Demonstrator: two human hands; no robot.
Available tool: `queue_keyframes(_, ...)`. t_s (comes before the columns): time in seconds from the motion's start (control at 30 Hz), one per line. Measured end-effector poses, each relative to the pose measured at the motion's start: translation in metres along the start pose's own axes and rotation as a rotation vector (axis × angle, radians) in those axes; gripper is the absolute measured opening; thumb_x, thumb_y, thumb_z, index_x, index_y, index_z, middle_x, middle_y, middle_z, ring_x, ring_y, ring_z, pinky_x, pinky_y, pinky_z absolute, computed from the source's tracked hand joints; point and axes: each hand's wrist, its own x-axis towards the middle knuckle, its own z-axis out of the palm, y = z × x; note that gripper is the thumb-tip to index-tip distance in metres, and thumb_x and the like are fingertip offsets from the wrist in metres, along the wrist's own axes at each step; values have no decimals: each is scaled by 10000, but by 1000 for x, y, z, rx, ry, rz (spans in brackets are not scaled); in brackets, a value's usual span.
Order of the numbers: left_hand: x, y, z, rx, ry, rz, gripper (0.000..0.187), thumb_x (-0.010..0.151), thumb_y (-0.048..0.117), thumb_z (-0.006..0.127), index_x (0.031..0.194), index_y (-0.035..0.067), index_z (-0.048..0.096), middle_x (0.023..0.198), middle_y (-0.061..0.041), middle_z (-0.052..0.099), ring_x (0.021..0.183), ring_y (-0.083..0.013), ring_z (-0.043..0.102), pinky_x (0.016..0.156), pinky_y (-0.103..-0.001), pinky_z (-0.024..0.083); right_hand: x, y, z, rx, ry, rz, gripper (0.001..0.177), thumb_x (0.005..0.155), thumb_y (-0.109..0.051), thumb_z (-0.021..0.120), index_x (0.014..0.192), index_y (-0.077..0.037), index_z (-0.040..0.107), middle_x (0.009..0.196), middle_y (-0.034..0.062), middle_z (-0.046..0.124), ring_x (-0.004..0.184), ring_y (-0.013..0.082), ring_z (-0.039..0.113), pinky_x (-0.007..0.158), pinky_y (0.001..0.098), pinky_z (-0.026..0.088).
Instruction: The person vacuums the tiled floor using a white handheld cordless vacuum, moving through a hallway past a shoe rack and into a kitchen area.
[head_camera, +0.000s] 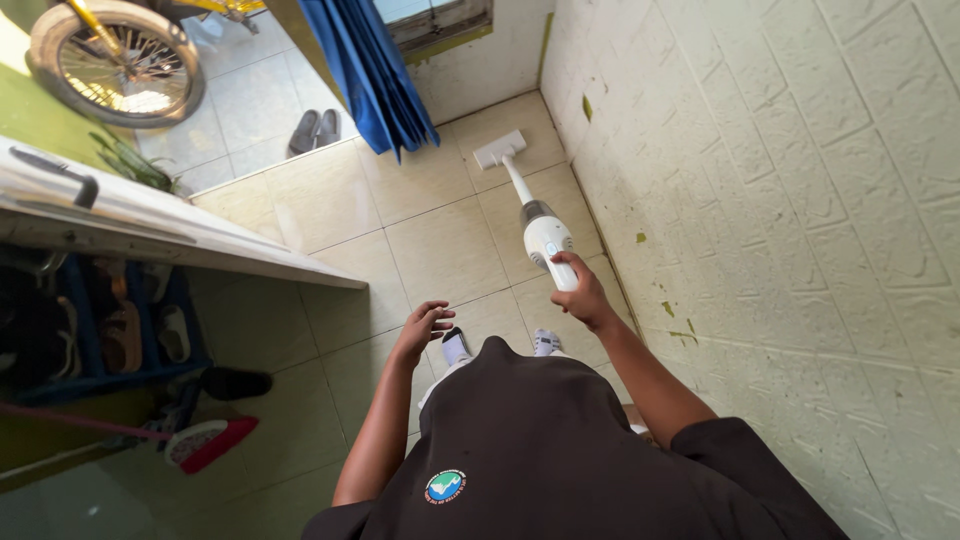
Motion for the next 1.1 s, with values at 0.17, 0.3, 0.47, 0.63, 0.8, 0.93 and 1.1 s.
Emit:
queue_keyframes(0.17, -12, 1, -5, -20, 44, -4, 367, 997, 267, 524, 1315, 105, 609, 1157, -41, 734, 971, -141, 678, 870, -320, 512, -18, -36, 13, -96, -156, 68, 626, 663, -13, 695, 1251, -206, 599, 1078, 113, 637, 730, 191, 643, 575, 330, 566)
queue_keyframes(0.3, -18, -1, -10, -48, 64, 28, 367, 996, 262, 522, 1317, 106, 606, 1162, -41, 737, 971, -143, 675, 872, -323, 510, -3, -31, 40, -94, -174, 66, 617, 676, -20, 696, 1254, -208, 588, 1080, 112, 629, 749, 178, 653, 586, 330, 576)
queue_keyframes(0.47, -24, -12, -19, -65, 78, 17, 368, 1000, 273, 519, 1319, 111, 605, 1167, -39, 732, 975, -141, 678, 871, -324, 507, 53, 9, 65, 21, -128, 3, 645, 664, 24, 677, 1261, -205, 596, 1089, 110, 622, 719, 178, 617, 565, 326, 543)
queue_keyframes(0.63, -30, -21, -27, -71, 101, 24, 368, 1003, 276, 520, 1319, 111, 610, 1172, -41, 731, 979, -141, 675, 874, -320, 507, 80, 18, 61, 129, -106, -30, 660, 663, 47, 646, 1265, -209, 563, 1051, 97, 604, 712, 159, 592, 530, 324, 523)
queue_keyframes(0.8, -31, -27, -31, -95, 102, 24, 370, 996, 267, 531, 1315, 99, 615, 1171, -48, 733, 974, -142, 669, 869, -319, 509, 54, -15, 39, -33, -267, 92, 657, 672, 49, 656, 1264, -208, 531, 1084, 108, 582, 705, 179, 595, 532, 330, 520)
queue_keyframes(0.93, -32, -25, -34, -118, 118, 16, 369, 997, 279, 522, 1314, 109, 609, 1169, -44, 733, 976, -139, 683, 862, -315, 504, 15, -30, 48, 29, -292, 132, 673, 675, 43, 655, 1286, -208, 527, 1045, 168, 583, 679, 200, 595, 533, 332, 523)
queue_keyframes(1.1, -36, -18, -38, -115, 123, 23, 365, 996, 272, 525, 1310, 109, 611, 1174, -40, 733, 979, -135, 678, 864, -314, 502, 17, -17, 80, 121, -281, 50, 656, 675, 68, 641, 1264, -195, 522, 1060, 82, 559, 667, 167, 588, 547, 321, 528)
